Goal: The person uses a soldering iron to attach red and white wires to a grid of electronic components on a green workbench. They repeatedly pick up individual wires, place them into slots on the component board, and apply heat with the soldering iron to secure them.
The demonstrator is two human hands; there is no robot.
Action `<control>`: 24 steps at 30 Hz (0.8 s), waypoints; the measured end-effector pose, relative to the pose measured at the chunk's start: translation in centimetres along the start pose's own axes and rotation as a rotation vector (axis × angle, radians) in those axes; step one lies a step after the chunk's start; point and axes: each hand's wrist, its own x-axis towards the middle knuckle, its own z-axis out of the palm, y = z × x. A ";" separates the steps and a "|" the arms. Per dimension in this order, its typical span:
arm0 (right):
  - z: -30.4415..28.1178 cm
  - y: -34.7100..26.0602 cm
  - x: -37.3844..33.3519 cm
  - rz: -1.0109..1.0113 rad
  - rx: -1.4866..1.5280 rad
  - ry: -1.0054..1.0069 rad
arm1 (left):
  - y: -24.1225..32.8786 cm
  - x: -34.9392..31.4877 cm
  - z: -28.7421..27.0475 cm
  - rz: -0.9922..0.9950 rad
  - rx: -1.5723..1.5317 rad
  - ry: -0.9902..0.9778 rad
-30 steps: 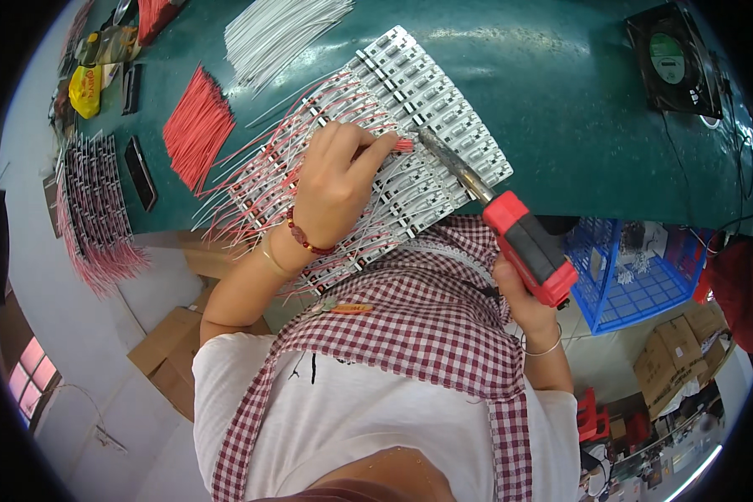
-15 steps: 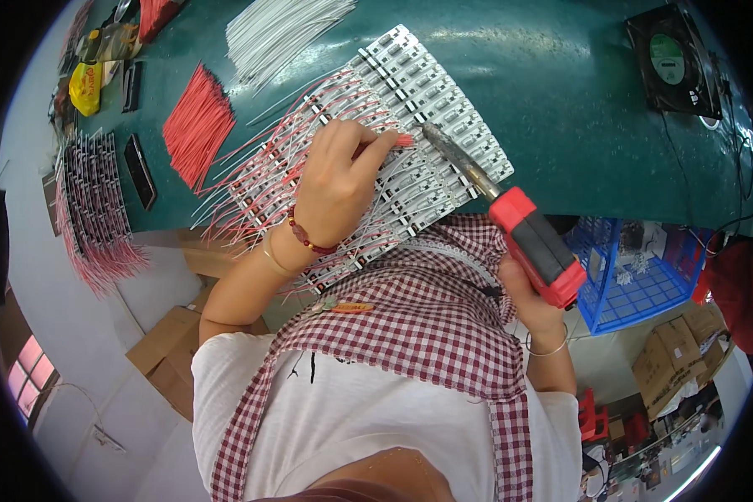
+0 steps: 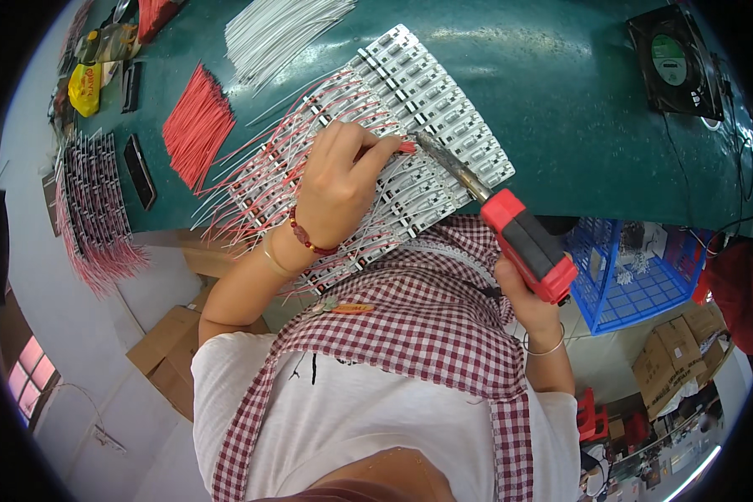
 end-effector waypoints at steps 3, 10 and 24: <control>0.0 0.2 0.3 -0.026 -0.034 -0.015 | 0.1 0.0 0.1 -0.008 0.005 0.002; -0.6 0.1 -0.3 0.038 -0.028 0.007 | 0.3 0.1 0.2 -0.023 0.011 -0.004; -0.6 -0.9 -1.3 0.085 0.260 0.028 | 0.7 0.2 -0.8 0.069 0.113 0.058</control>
